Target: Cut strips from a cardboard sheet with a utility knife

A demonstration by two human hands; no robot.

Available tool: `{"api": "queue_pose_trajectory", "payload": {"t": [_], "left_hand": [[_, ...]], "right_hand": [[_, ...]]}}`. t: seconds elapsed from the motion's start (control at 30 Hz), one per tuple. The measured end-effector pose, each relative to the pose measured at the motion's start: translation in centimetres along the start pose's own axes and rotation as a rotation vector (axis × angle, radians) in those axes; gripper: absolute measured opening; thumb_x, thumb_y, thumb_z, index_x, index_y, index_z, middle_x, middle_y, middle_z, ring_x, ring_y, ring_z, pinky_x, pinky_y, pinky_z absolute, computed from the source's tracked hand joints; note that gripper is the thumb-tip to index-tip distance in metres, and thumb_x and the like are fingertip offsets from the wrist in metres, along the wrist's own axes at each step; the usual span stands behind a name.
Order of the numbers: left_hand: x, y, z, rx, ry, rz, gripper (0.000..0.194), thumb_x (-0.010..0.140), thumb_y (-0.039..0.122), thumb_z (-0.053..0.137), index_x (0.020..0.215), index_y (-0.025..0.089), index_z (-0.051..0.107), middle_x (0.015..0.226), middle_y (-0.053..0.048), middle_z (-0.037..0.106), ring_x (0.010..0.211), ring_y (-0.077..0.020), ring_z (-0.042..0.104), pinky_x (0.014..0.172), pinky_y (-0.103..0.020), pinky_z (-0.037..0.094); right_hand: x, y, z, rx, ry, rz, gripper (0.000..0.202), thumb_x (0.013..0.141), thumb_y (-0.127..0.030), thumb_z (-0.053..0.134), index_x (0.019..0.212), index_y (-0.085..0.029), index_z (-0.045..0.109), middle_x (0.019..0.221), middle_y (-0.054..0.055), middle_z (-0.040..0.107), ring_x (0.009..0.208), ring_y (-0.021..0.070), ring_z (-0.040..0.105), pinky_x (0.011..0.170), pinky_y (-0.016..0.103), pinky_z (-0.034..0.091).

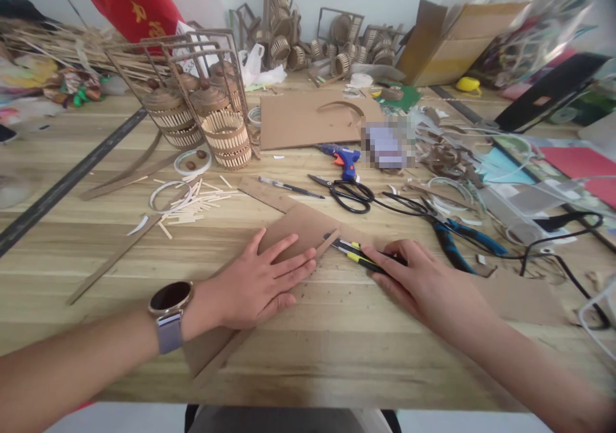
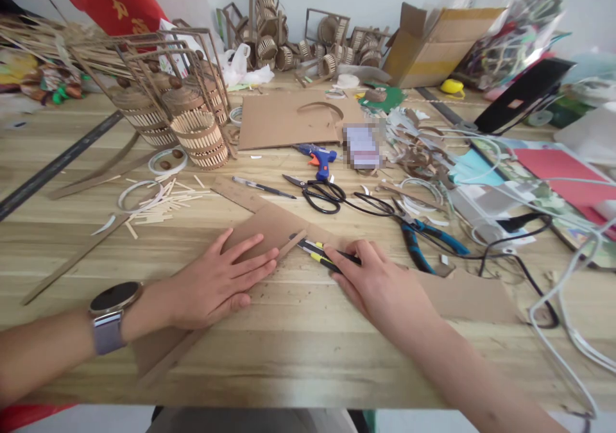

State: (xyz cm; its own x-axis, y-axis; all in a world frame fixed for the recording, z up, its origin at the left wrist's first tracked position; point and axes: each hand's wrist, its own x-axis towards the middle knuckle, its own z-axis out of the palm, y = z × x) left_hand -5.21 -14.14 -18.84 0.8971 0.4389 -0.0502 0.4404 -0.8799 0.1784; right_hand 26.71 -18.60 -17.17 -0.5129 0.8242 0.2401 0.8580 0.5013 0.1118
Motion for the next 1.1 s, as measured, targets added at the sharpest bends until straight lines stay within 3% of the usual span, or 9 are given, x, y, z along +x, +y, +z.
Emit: {"api": "queue_pose_trajectory", "payload": {"t": [0.4, 0.67, 0.77, 0.87, 0.97, 1.1], "left_hand": [[0.0, 0.0, -0.1, 0.06, 0.027, -0.012, 0.061, 0.105, 0.054, 0.011, 0.16, 0.026, 0.013, 0.165, -0.002, 0.021, 0.152, -0.0353, 0.011, 0.116, -0.069, 0.004], [0.2, 0.0, -0.9, 0.012, -0.057, -0.02, 0.063, 0.105, 0.055, 0.012, 0.16, 0.026, 0.011, 0.165, -0.003, 0.021, 0.153, -0.0364, 0.007, 0.114, -0.073, 0.006], [0.3, -0.9, -2.0, -0.011, -0.154, 0.02, 0.062, 0.104, 0.058, 0.02, 0.159, 0.031, 0.015, 0.166, -0.001, 0.017, 0.152, -0.0374, 0.01, 0.114, -0.073, 0.01], [0.7, -2.2, -3.1, 0.001, -0.214, 0.048, 0.069, 0.096, 0.067, 0.041, 0.157, 0.038, 0.025, 0.166, 0.002, 0.014, 0.151, -0.0412, 0.012, 0.116, -0.068, 0.017], [1.0, -3.1, -3.3, 0.002, -0.223, 0.055, 0.079, 0.087, 0.072, 0.053, 0.155, 0.043, 0.026, 0.167, 0.002, 0.012, 0.152, -0.0429, 0.007, 0.117, -0.068, 0.013], [1.3, -3.3, -2.9, -0.006, -0.203, 0.054, 0.081, 0.085, 0.071, 0.057, 0.155, 0.043, 0.026, 0.167, -0.001, 0.012, 0.152, -0.0422, 0.004, 0.115, -0.072, 0.007]], "right_hand": [[-0.4, -2.9, -0.4, -0.039, -0.018, -0.006, 0.04, 0.103, -0.034, 0.037, 0.128, -0.022, 0.066, 0.099, 0.011, 0.062, 0.082, 0.0205, 0.069, 0.046, 0.024, 0.054], [-1.3, -4.5, -0.3, 0.004, -0.015, -0.002, 0.043, 0.104, -0.037, 0.034, 0.129, -0.022, 0.065, 0.099, 0.011, 0.06, 0.081, 0.0211, 0.067, 0.047, 0.027, 0.054], [-1.2, -4.6, -0.1, 0.014, -0.008, 0.009, 0.043, 0.104, -0.037, 0.034, 0.13, -0.022, 0.065, 0.1, 0.011, 0.061, 0.084, 0.0219, 0.066, 0.048, 0.028, 0.054], [-1.1, -4.5, 0.0, 0.038, -0.012, 0.025, 0.044, 0.104, -0.039, 0.033, 0.13, -0.022, 0.065, 0.101, 0.012, 0.062, 0.084, 0.0217, 0.066, 0.05, 0.028, 0.055], [-1.0, -4.6, 0.0, 0.045, -0.009, 0.017, 0.046, 0.104, -0.041, 0.032, 0.128, -0.022, 0.066, 0.1, 0.011, 0.062, 0.081, 0.021, 0.067, 0.047, 0.027, 0.053], [-1.1, -5.2, -0.3, 0.001, 0.001, -0.016, 0.047, 0.105, -0.041, 0.031, 0.129, -0.021, 0.065, 0.098, 0.01, 0.061, 0.08, 0.0211, 0.068, 0.043, 0.026, 0.05]]}}
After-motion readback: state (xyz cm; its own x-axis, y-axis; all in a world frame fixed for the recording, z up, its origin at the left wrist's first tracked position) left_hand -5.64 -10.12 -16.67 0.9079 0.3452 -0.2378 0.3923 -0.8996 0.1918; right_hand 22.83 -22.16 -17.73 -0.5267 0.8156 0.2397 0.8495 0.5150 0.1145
